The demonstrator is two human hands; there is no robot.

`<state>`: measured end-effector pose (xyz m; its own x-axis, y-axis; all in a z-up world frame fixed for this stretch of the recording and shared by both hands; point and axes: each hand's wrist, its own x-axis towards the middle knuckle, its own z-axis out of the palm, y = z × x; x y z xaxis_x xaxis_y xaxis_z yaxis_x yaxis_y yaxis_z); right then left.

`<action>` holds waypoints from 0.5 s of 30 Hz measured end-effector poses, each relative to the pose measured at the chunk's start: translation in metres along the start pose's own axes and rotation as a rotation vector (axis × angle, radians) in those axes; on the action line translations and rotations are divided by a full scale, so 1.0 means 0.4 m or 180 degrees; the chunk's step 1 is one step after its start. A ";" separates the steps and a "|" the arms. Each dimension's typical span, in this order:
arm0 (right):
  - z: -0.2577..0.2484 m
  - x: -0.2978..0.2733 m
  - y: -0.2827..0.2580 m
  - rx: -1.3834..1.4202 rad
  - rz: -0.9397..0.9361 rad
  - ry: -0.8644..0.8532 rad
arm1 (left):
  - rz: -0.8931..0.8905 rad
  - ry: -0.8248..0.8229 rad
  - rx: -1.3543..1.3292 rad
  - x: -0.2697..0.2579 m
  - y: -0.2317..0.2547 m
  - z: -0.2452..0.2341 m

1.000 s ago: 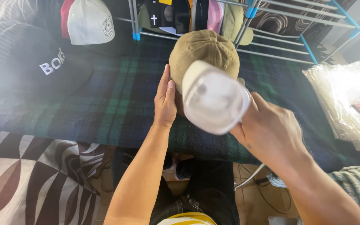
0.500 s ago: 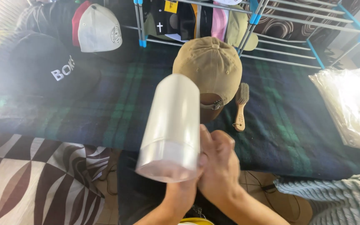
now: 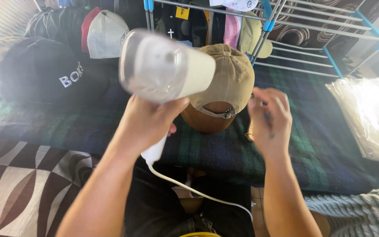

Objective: Cleaning and shaping a baseball cap using a hair dryer and a brush at a workbench.

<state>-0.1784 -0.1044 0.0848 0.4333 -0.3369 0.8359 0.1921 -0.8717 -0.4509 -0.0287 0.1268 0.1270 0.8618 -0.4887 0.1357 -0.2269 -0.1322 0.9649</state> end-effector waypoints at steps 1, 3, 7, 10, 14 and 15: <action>0.003 0.023 0.031 -0.0004 -0.0006 -0.0003 | 0.0002 0.0001 -0.0007 0.037 0.010 0.005; 0.011 0.065 0.091 -0.0218 0.0658 0.0002 | 0.0475 0.0105 0.0105 0.109 0.027 0.016; 0.058 0.107 0.182 0.0152 0.0974 0.0075 | 0.0945 0.0287 0.0236 0.201 0.062 0.064; 0.096 0.111 0.179 0.0595 0.1400 0.0203 | 0.1392 0.0359 0.0401 0.214 0.026 0.080; 0.131 0.102 0.244 0.1094 0.1609 0.0426 | 0.2080 0.0473 0.0633 0.154 -0.068 0.076; 0.136 0.101 0.258 0.1076 0.1632 0.0439 | 0.2318 0.0529 0.0715 0.128 -0.092 0.074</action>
<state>-0.0931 -0.1884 0.0549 0.4310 -0.7447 0.5096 0.2676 -0.4339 -0.8603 0.0102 0.0812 0.0919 0.5130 -0.3862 0.7666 -0.8328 -0.0077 0.5535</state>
